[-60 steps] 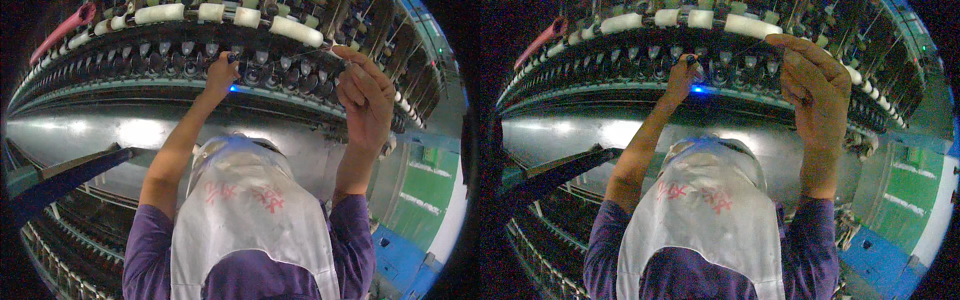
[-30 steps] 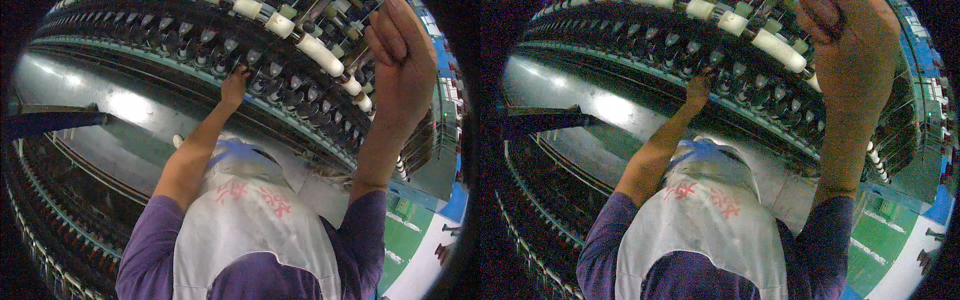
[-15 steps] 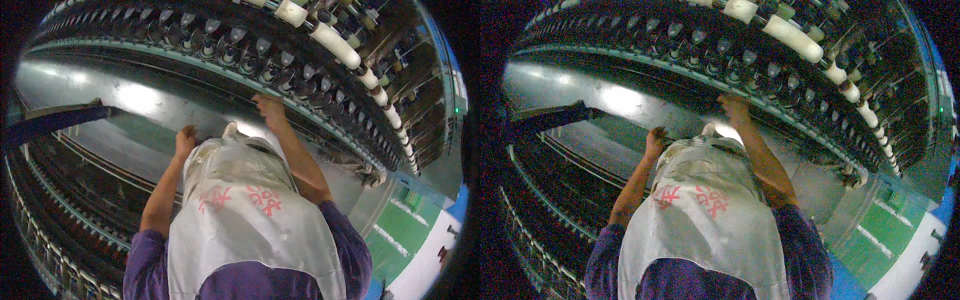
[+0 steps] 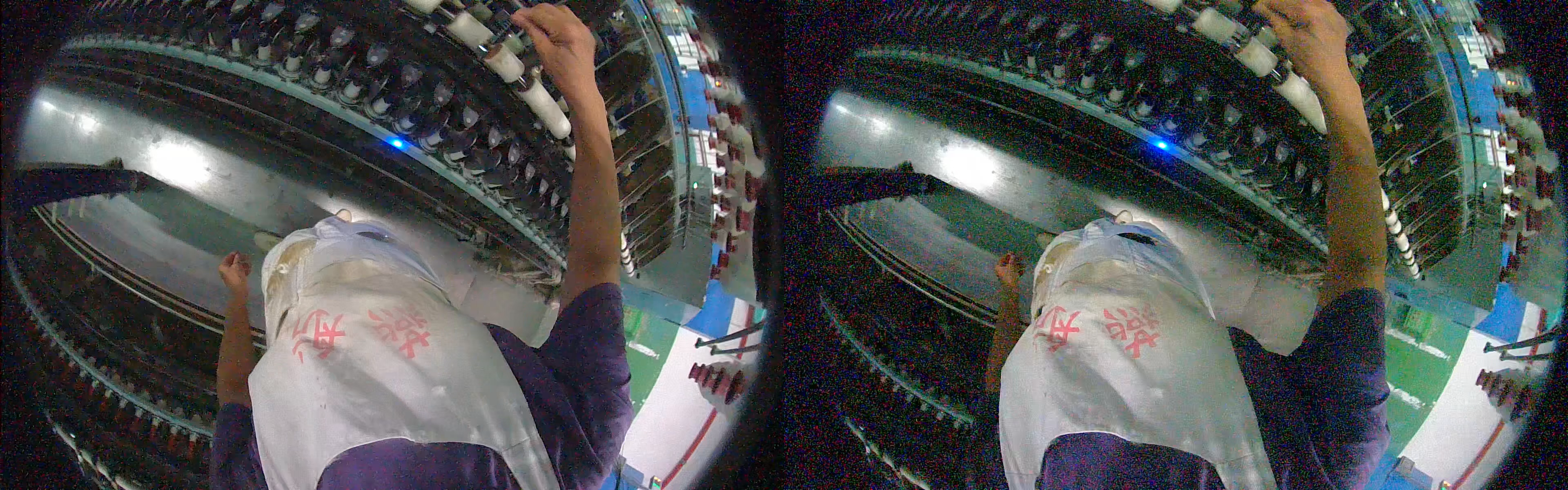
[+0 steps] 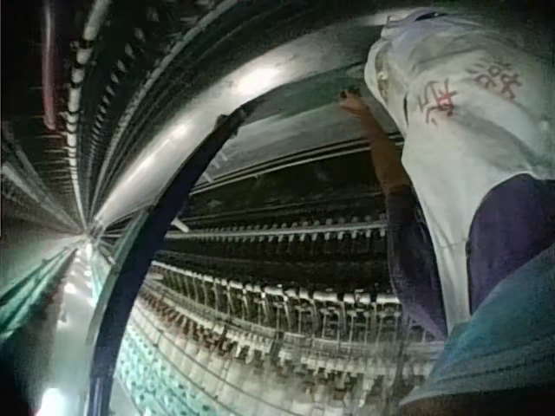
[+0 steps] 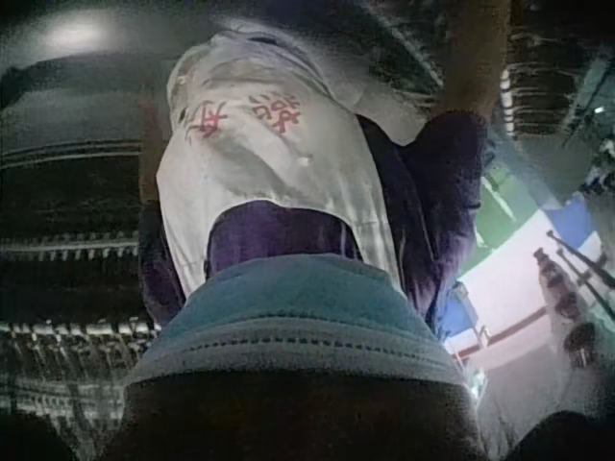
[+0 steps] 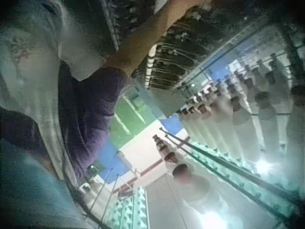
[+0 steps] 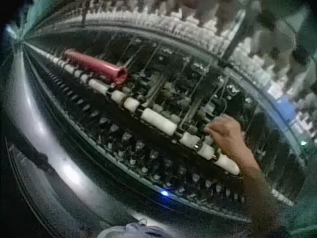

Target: The person walks along a row of textile spinning machines and repeatedly stops to adjust or repair individual spindles. They use a small handheld tool to manipulate components on the machine, then move to the next spindle and repeat the process.

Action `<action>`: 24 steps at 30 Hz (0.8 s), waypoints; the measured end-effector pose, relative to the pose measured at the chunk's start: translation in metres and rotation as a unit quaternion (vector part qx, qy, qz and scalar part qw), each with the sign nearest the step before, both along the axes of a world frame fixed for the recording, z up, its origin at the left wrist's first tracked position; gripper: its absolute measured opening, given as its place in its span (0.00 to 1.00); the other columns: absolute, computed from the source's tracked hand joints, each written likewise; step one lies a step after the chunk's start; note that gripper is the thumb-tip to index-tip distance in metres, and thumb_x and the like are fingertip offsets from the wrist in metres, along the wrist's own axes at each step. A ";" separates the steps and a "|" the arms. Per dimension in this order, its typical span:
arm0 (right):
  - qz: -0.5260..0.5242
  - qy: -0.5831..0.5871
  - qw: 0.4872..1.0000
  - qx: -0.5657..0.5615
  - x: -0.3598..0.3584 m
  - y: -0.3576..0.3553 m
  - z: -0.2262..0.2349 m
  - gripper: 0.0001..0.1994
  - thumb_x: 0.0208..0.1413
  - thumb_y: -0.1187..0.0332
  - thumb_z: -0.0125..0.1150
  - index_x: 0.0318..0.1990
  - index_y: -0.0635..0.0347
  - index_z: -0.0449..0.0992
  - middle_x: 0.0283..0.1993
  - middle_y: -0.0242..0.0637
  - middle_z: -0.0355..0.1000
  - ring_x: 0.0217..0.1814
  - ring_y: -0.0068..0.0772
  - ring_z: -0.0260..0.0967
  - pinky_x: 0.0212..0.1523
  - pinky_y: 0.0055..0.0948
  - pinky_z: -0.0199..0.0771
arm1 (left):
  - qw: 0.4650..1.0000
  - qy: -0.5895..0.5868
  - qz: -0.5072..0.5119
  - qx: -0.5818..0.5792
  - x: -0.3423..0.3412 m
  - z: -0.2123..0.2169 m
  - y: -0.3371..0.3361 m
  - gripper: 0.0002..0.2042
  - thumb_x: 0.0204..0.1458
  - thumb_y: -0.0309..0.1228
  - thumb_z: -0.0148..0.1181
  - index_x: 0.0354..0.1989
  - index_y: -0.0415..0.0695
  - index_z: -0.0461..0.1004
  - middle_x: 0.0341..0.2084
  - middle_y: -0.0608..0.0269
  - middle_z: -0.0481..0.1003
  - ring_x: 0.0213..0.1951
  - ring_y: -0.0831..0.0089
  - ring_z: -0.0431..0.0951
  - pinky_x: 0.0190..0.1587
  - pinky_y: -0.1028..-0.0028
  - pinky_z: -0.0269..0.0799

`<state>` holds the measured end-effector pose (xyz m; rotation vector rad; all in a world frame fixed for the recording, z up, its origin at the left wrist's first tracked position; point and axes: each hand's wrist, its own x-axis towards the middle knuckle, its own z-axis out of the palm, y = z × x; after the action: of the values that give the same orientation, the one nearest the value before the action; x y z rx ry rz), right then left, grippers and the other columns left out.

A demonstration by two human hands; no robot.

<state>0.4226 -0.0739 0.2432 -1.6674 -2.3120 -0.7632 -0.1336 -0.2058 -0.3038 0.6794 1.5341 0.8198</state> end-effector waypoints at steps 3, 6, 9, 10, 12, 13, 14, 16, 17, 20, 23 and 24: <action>0.031 -0.142 0.989 -0.038 0.001 0.026 -0.005 0.06 0.47 0.64 0.62 0.29 0.55 0.80 0.29 0.31 0.74 0.39 0.36 0.68 0.42 0.37 0.66 | 0.984 -0.133 0.080 -0.085 -0.014 -0.005 -0.009 0.08 0.55 0.26 0.52 0.40 0.36 0.71 0.21 0.56 0.74 0.14 0.74 0.70 0.16 0.75 0.65; -0.093 -0.165 0.978 -0.086 0.016 0.033 -0.018 0.06 0.46 0.64 0.62 0.28 0.54 0.79 0.28 0.35 0.72 0.41 0.39 0.66 0.43 0.41 0.63 | 0.983 -0.121 0.116 -0.071 -0.029 -0.003 -0.026 0.09 0.54 0.27 0.52 0.41 0.37 0.70 0.22 0.55 0.75 0.15 0.73 0.71 0.17 0.76 0.67; -0.150 -0.174 0.968 -0.098 0.034 0.030 -0.027 0.08 0.47 0.62 0.60 0.29 0.54 0.80 0.28 0.36 0.73 0.42 0.41 0.67 0.43 0.41 0.64 | 0.997 0.058 0.056 -0.011 -0.051 -0.010 -0.055 0.08 0.54 0.27 0.51 0.40 0.37 0.70 0.22 0.55 0.75 0.15 0.73 0.71 0.17 0.77 0.67; -0.142 -0.172 0.971 -0.091 0.038 0.028 -0.028 0.08 0.47 0.62 0.60 0.29 0.55 0.80 0.28 0.37 0.73 0.43 0.41 0.67 0.43 0.41 0.64 | 0.994 0.050 0.083 -0.053 -0.061 -0.018 -0.063 0.07 0.54 0.27 0.51 0.39 0.38 0.70 0.22 0.55 0.75 0.15 0.73 0.71 0.16 0.77 0.67; -0.083 -0.185 0.976 -0.075 0.044 0.026 -0.031 0.11 0.46 0.59 0.58 0.26 0.56 0.77 0.27 0.43 0.73 0.35 0.47 0.70 0.38 0.45 0.69 | 0.981 0.036 0.130 -0.137 -0.088 -0.040 -0.070 0.07 0.54 0.28 0.51 0.37 0.38 0.70 0.22 0.54 0.74 0.15 0.73 0.70 0.16 0.77 0.67; -0.137 -0.184 0.963 -0.142 0.045 0.024 -0.033 0.10 0.45 0.60 0.58 0.26 0.57 0.76 0.27 0.44 0.73 0.34 0.48 0.70 0.37 0.45 0.69 | 0.990 -0.026 0.101 -0.096 -0.104 -0.050 -0.074 0.07 0.54 0.29 0.52 0.36 0.38 0.70 0.22 0.54 0.74 0.15 0.73 0.70 0.16 0.77 0.66; -0.186 -0.181 0.948 -0.186 0.046 0.025 -0.033 0.10 0.44 0.60 0.59 0.25 0.57 0.76 0.27 0.44 0.73 0.34 0.48 0.70 0.37 0.45 0.69 | 0.992 -0.089 0.071 -0.054 -0.118 -0.060 -0.077 0.07 0.54 0.29 0.52 0.36 0.39 0.70 0.22 0.53 0.74 0.15 0.73 0.70 0.15 0.77 0.66; -0.266 -0.195 0.912 -0.245 0.046 0.023 -0.034 0.10 0.43 0.61 0.59 0.24 0.59 0.74 0.28 0.44 0.73 0.35 0.49 0.72 0.37 0.46 0.70 | 0.996 -0.070 0.047 -0.042 -0.135 -0.076 -0.076 0.08 0.55 0.31 0.52 0.36 0.39 0.69 0.23 0.52 0.74 0.16 0.73 0.69 0.15 0.77 0.65; -0.245 -0.191 0.924 -0.225 0.046 0.022 -0.034 0.10 0.42 0.63 0.58 0.23 0.61 0.74 0.26 0.47 0.72 0.34 0.50 0.71 0.36 0.46 0.69 | 0.996 0.013 0.053 -0.071 -0.142 -0.079 -0.072 0.08 0.55 0.31 0.52 0.36 0.38 0.69 0.24 0.51 0.74 0.17 0.73 0.69 0.15 0.77 0.64; -0.198 -0.177 0.946 -0.187 0.045 0.019 -0.032 0.09 0.39 0.66 0.57 0.21 0.65 0.73 0.24 0.52 0.69 0.31 0.54 0.69 0.34 0.46 0.68 | 0.951 -0.295 0.063 -0.069 -0.148 -0.073 -0.051 0.10 0.56 0.33 0.52 0.37 0.38 0.69 0.27 0.50 0.74 0.19 0.73 0.70 0.16 0.76 0.65; -0.188 -0.156 0.950 -0.197 0.047 0.016 -0.031 0.09 0.39 0.66 0.56 0.21 0.65 0.73 0.23 0.51 0.69 0.31 0.54 0.68 0.34 0.47 0.68 | 0.958 -0.266 0.083 -0.073 -0.135 -0.046 -0.027 0.12 0.56 0.35 0.51 0.37 0.36 0.69 0.30 0.51 0.75 0.22 0.73 0.72 0.20 0.75 0.67; -0.182 -0.145 0.952 -0.200 0.047 0.015 -0.031 0.09 0.39 0.66 0.55 0.21 0.65 0.73 0.23 0.51 0.69 0.31 0.54 0.68 0.34 0.47 0.68 | 0.978 -0.182 0.085 -0.065 -0.125 -0.037 -0.019 0.12 0.56 0.35 0.51 0.37 0.36 0.69 0.30 0.52 0.75 0.23 0.73 0.73 0.21 0.74 0.68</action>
<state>0.4698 -0.0588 0.2123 -2.3514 -2.5138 -0.6716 -0.2586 -0.2253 -0.3410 0.2846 1.3086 0.9071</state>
